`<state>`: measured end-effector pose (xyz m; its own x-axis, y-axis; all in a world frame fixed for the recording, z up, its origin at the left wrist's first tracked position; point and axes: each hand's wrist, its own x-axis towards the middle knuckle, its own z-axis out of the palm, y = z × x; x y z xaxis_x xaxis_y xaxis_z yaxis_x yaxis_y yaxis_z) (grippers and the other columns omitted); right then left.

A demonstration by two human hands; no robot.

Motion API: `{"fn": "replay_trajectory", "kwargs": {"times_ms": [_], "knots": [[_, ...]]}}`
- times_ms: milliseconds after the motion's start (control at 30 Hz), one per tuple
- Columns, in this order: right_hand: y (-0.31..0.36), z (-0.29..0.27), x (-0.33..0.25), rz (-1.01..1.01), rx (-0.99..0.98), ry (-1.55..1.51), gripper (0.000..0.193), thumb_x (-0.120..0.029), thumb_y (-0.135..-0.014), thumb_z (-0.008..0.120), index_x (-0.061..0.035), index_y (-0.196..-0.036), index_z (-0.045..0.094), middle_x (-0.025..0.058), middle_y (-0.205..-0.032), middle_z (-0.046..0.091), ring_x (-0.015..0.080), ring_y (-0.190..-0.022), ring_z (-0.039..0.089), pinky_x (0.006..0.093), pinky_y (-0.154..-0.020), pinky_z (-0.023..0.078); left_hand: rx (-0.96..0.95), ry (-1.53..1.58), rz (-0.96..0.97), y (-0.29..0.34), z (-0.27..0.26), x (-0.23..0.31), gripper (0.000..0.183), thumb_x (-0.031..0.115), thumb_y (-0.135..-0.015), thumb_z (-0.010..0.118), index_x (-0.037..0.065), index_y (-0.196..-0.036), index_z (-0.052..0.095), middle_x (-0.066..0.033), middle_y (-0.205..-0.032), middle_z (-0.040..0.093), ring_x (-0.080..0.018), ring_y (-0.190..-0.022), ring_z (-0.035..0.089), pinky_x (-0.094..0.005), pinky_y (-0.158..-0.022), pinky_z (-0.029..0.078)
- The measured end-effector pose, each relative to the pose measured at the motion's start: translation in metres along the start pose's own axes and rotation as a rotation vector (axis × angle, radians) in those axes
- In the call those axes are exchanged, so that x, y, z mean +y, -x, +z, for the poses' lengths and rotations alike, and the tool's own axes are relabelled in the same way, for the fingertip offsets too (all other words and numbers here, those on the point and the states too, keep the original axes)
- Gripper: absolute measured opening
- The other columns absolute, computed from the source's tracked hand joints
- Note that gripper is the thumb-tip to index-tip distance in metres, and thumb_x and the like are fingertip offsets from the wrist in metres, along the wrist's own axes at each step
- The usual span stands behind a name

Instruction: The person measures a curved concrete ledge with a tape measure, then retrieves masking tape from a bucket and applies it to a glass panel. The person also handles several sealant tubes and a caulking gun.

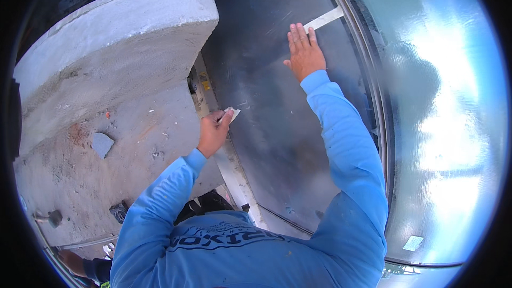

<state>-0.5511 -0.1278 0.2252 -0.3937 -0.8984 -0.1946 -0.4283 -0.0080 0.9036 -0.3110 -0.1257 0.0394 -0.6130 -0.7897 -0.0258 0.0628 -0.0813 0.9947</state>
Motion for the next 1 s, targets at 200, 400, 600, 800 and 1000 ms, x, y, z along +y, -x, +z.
{"fn": "replay_trajectory", "kwargs": {"times_ms": [200, 400, 600, 800, 1000], "knots": [[0.007, -0.001, 0.022, -0.184, -0.081, -0.113, 0.076, -0.058, -0.096, 0.038, -0.007, -0.151, 0.027, 0.0094, -0.159, 0.022, 0.024, -0.149, 0.013, 0.0458, -0.12, 0.008, -0.068, -0.109, -0.044, 0.0, -0.01, 0.018, 0.035, 0.028, -0.095, 0.057, -0.004, -0.087, 0.066, -0.0177, -0.07, 0.064, -0.0294, -0.062, 0.061, -0.0385, -0.06, 0.046], [0.027, -0.026, 0.087, 0.245, 0.084, -0.035, 0.072, -0.055, -0.099, 0.032, -0.0077, -0.152, 0.022, 0.0064, -0.16, 0.02, 0.02, -0.149, 0.012, 0.0476, -0.121, 0.007, -0.023, -0.032, -0.081, 0.002, -0.013, 0.021, 0.036, 0.03, -0.096, 0.056, -0.003, -0.086, 0.068, -0.0129, -0.062, 0.061, -0.0192, -0.055, 0.058, -0.0361, -0.054, 0.043], [0.013, -0.037, 0.08, 0.323, 0.251, -0.159, 0.073, -0.041, -0.087, 0.063, -0.0106, -0.148, 0.035, 0.0027, -0.157, 0.029, 0.0148, -0.147, 0.019, 0.0499, -0.118, 0.015, 0.075, -0.07, 0.084, 0.01, -0.009, 0.006, 0.036, 0.03, -0.096, 0.059, -0.004, -0.091, 0.07, -0.0174, -0.071, 0.066, -0.0172, -0.063, 0.059, -0.0366, -0.059, 0.047], [0.019, -0.068, 0.072, 0.319, -0.144, 0.022, 0.073, -0.041, -0.095, 0.054, -0.0202, -0.155, 0.019, 0.0014, -0.161, 0.015, 0.0196, -0.148, 0.016, 0.0454, -0.119, 0.019, 0.057, 0.027, -0.007, 0.04, -0.031, 0.043, 0.033, 0.028, -0.093, 0.06, -0.004, -0.091, 0.069, -0.021, -0.075, 0.064, -0.0345, -0.064, 0.06, -0.0416, -0.063, 0.047], [0.032, -0.013, 0.063, 0.322, 0.579, -0.343, 0.065, -0.036, -0.094, 0.057, -0.0173, -0.151, 0.031, 0.0087, -0.16, 0.018, 0.0291, -0.143, 0.029, 0.0533, -0.114, 0.025, 0.049, -0.121, 0.435, 0.048, -0.079, 0.112, 0.022, 0.018, -0.084, 0.062, 0.0, -0.096, 0.067, -0.0144, -0.087, 0.063, -0.0306, -0.084, 0.06, -0.0462, -0.092, 0.038]]}}
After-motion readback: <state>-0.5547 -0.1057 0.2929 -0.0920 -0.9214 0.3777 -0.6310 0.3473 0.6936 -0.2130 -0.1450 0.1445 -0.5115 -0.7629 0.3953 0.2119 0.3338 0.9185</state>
